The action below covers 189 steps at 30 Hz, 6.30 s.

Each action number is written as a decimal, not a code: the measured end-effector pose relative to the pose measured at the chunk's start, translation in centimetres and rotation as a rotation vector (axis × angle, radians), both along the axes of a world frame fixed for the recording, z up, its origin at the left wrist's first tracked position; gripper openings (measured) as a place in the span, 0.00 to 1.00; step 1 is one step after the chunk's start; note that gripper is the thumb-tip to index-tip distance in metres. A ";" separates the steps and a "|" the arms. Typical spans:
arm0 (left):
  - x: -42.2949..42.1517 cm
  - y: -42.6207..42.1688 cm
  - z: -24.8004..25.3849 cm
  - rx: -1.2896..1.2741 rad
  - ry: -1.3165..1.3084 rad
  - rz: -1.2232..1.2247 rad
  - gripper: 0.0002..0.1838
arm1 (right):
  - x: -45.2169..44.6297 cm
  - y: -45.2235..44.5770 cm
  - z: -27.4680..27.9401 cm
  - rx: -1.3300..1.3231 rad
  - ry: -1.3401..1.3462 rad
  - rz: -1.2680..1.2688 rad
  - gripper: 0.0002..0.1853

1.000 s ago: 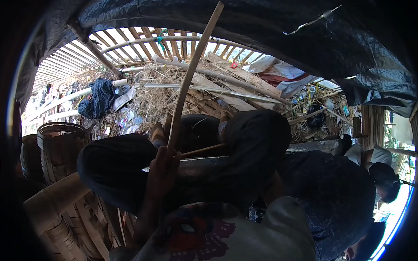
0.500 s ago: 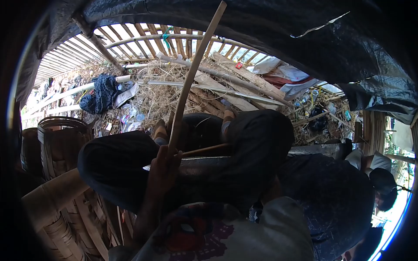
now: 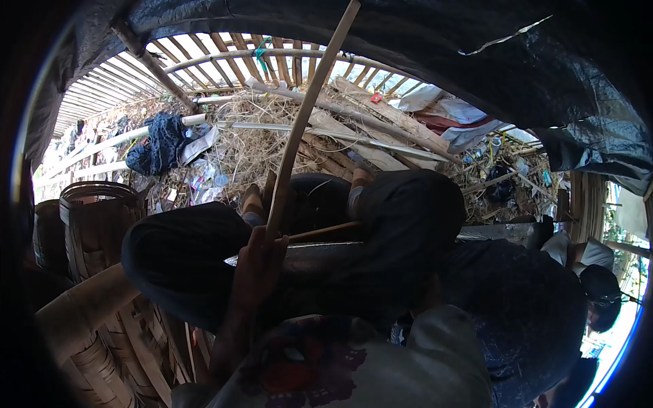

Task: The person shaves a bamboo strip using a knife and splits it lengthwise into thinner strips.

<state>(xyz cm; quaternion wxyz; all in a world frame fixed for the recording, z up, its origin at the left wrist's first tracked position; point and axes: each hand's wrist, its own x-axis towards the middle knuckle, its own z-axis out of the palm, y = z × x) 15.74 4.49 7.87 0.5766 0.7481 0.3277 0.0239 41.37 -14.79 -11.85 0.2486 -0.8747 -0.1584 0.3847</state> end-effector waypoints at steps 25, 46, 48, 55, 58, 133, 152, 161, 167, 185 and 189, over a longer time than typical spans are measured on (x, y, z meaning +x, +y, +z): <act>-0.1 -0.4 -0.3 0.037 -0.047 -0.014 0.11 | 1.0 -1.5 0.2 0.001 -0.008 -0.039 0.14; -4.2 -0.8 0.6 -0.467 -0.059 0.124 0.11 | 8.1 -1.0 20.5 0.534 -0.340 -0.314 0.12; -5.1 -1.2 0.6 -0.443 -0.048 0.099 0.11 | 7.3 -0.3 23.7 0.548 -0.358 -0.279 0.12; -7.6 -2.1 -0.7 -0.373 -0.036 0.047 0.10 | 1.1 4.0 29.6 0.417 -0.427 0.301 0.16; -7.8 -2.5 -1.6 -0.210 -0.019 0.037 0.05 | -0.8 6.0 29.5 0.441 -0.434 0.459 0.18; -0.3 -0.1 1.9 -0.879 -0.186 0.052 0.08 | -3.3 11.4 24.9 0.718 0.393 -0.079 0.15; -7.5 -1.2 -0.7 -0.757 -0.142 -0.003 0.14 | -2.1 9.7 24.6 0.716 0.037 -0.030 0.19; -6.1 -1.0 0.0 -0.019 -0.342 -0.108 0.08 | -5.2 8.1 24.3 0.529 -0.696 0.562 0.17; -4.8 -2.8 0.8 0.290 -0.148 -0.062 0.05 | -6.1 8.5 22.7 0.343 -0.761 0.750 0.19; -6.8 -4.1 -0.5 0.275 0.068 0.015 0.09 | -2.6 10.0 22.5 0.199 -0.819 0.760 0.11; -7.6 -3.5 -0.2 0.210 0.132 -0.010 0.07 | 0.1 10.1 23.2 0.062 -0.823 0.659 0.11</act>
